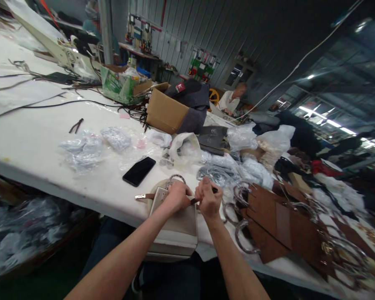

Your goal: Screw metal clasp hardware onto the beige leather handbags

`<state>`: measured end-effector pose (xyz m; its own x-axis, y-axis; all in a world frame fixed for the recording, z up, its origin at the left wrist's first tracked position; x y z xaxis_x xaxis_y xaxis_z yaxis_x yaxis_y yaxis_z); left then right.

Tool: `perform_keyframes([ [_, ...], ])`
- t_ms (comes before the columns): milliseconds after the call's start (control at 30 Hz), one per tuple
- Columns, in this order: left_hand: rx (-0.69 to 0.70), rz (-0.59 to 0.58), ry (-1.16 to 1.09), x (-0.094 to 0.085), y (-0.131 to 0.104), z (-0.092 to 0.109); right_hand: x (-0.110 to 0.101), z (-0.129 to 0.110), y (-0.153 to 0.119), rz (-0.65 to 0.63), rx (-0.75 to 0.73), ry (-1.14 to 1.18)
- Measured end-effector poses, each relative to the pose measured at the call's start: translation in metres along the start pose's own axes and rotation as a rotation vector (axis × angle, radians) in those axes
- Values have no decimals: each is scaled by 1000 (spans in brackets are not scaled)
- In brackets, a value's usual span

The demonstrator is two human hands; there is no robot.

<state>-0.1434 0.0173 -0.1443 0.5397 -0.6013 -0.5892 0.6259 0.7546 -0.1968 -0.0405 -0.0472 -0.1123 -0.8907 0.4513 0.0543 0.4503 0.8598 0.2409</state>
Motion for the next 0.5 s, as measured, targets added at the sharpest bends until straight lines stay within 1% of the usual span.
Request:
perform_keyframes([
  [67,6,9,-18,-2,-3,2,-2,-5,4,57,-10,120],
  [133,9,17,-27,-3,-5,3,0,-8,6,83,-31,134],
  [333,28,17,-19,-4,-5,1,8,1,-2,70,-66,-67],
  [500,58,27,70,2,-1,1,8,7,-6,89,-96,-157],
])
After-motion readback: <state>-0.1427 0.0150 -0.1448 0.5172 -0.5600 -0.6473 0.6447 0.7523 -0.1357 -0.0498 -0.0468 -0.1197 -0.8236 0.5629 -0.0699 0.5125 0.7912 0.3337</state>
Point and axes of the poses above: each hand's wrist, its own y-axis towards the middle knuckle, its own x-axis out of the palm, z = x × y, the point moved 4 cm from there along y, towards the middle knuckle, and after that the axes turned 3 degrees about -y, right-handed, at the moved point
